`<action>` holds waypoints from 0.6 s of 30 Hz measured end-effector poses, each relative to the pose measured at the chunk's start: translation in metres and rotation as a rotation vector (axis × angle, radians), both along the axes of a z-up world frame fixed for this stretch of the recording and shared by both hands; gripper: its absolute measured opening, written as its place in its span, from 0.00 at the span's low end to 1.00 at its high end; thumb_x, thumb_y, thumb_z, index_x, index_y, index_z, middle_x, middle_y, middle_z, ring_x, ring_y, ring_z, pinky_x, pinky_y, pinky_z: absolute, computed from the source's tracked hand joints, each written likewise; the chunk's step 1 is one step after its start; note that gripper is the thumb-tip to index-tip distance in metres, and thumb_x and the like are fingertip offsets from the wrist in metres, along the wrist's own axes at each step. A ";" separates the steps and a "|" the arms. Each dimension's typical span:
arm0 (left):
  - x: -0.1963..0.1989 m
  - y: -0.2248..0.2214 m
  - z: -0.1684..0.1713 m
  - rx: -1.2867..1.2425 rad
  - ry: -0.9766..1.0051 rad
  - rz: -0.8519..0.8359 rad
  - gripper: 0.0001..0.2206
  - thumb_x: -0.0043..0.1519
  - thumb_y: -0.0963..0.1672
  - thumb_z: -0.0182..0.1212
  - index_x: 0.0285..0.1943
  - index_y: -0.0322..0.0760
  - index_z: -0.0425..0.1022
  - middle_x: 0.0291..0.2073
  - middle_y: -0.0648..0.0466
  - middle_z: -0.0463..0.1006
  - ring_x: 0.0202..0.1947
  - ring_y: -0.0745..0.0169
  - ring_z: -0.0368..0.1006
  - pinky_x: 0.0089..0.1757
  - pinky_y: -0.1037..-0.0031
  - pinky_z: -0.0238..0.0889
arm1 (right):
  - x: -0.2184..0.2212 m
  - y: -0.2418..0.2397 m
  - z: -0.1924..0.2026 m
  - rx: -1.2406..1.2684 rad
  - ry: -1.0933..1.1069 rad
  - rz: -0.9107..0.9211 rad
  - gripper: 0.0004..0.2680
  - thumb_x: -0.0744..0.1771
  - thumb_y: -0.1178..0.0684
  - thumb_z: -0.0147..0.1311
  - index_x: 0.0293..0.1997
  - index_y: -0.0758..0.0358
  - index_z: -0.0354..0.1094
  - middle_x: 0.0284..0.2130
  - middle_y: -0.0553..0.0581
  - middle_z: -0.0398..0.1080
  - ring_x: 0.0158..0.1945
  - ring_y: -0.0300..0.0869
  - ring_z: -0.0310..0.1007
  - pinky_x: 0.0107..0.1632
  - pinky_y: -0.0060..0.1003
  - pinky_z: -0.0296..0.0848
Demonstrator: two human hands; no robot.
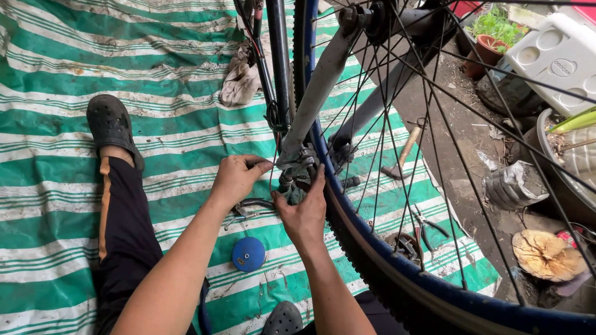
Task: Adjusting and testing the front brake mechanism of a bicycle by manipulating the cable and calipers.
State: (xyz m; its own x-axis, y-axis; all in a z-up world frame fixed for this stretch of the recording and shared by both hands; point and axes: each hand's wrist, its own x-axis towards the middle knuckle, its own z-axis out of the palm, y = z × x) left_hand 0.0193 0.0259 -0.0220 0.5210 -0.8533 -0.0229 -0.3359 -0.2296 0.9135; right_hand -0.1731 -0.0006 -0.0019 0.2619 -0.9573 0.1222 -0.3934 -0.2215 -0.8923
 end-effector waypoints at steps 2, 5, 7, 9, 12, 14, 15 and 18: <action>-0.003 0.003 0.004 0.002 -0.012 0.000 0.12 0.70 0.49 0.71 0.53 0.40 0.92 0.29 0.41 0.86 0.33 0.47 0.82 0.33 0.62 0.73 | 0.000 0.003 0.005 0.021 0.018 0.002 0.46 0.61 0.48 0.74 0.86 0.71 0.40 0.72 0.84 0.61 0.72 0.75 0.66 0.70 0.69 0.71; -0.004 0.003 0.007 -0.018 -0.026 -0.013 0.11 0.71 0.47 0.69 0.54 0.39 0.91 0.24 0.43 0.84 0.28 0.54 0.78 0.29 0.66 0.69 | -0.002 0.004 0.008 0.046 0.056 0.012 0.47 0.61 0.48 0.75 0.86 0.70 0.39 0.73 0.83 0.60 0.73 0.74 0.65 0.71 0.68 0.69; -0.003 0.004 0.010 -0.036 -0.027 -0.023 0.11 0.72 0.47 0.68 0.54 0.38 0.91 0.22 0.43 0.82 0.25 0.56 0.76 0.28 0.68 0.67 | -0.004 0.004 0.008 0.053 0.078 0.024 0.47 0.61 0.48 0.75 0.86 0.70 0.38 0.74 0.83 0.59 0.74 0.73 0.65 0.71 0.68 0.69; -0.002 0.005 0.014 -0.056 -0.053 -0.057 0.12 0.73 0.46 0.66 0.55 0.34 0.90 0.21 0.41 0.81 0.24 0.58 0.72 0.27 0.67 0.63 | -0.005 0.004 0.007 0.081 0.071 0.078 0.49 0.61 0.51 0.74 0.87 0.69 0.31 0.74 0.83 0.59 0.69 0.69 0.73 0.68 0.66 0.74; -0.003 0.006 0.009 -0.064 -0.085 -0.016 0.11 0.71 0.48 0.70 0.53 0.38 0.91 0.25 0.42 0.85 0.25 0.54 0.79 0.26 0.66 0.70 | -0.007 0.028 0.028 0.112 0.098 0.167 0.47 0.63 0.49 0.73 0.86 0.74 0.33 0.77 0.82 0.53 0.79 0.68 0.59 0.76 0.62 0.65; -0.006 0.009 0.009 -0.070 -0.080 0.018 0.12 0.71 0.49 0.71 0.53 0.40 0.91 0.26 0.43 0.85 0.26 0.53 0.80 0.27 0.65 0.72 | -0.009 0.047 0.035 0.083 0.125 0.237 0.42 0.65 0.50 0.72 0.84 0.75 0.39 0.74 0.82 0.57 0.76 0.70 0.63 0.73 0.65 0.68; -0.008 0.011 0.009 -0.077 -0.076 0.050 0.12 0.70 0.51 0.71 0.53 0.42 0.91 0.27 0.44 0.86 0.28 0.53 0.82 0.28 0.64 0.74 | -0.011 0.057 0.038 0.053 0.152 0.304 0.38 0.66 0.50 0.70 0.83 0.76 0.46 0.71 0.82 0.61 0.72 0.73 0.67 0.71 0.68 0.70; 0.000 0.023 -0.011 -0.052 0.040 0.069 0.15 0.71 0.53 0.68 0.55 0.44 0.90 0.31 0.46 0.87 0.31 0.57 0.83 0.33 0.60 0.77 | -0.016 0.060 0.000 0.024 0.224 0.444 0.32 0.65 0.43 0.68 0.77 0.66 0.60 0.61 0.68 0.72 0.55 0.59 0.83 0.54 0.60 0.83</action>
State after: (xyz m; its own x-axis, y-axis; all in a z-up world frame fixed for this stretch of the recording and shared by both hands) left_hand 0.0188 0.0485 -0.0331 0.5777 -0.8162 -0.0009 -0.2844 -0.2023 0.9371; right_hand -0.1889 0.0596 -0.0020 0.6624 -0.7491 -0.0044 -0.4483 -0.3917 -0.8035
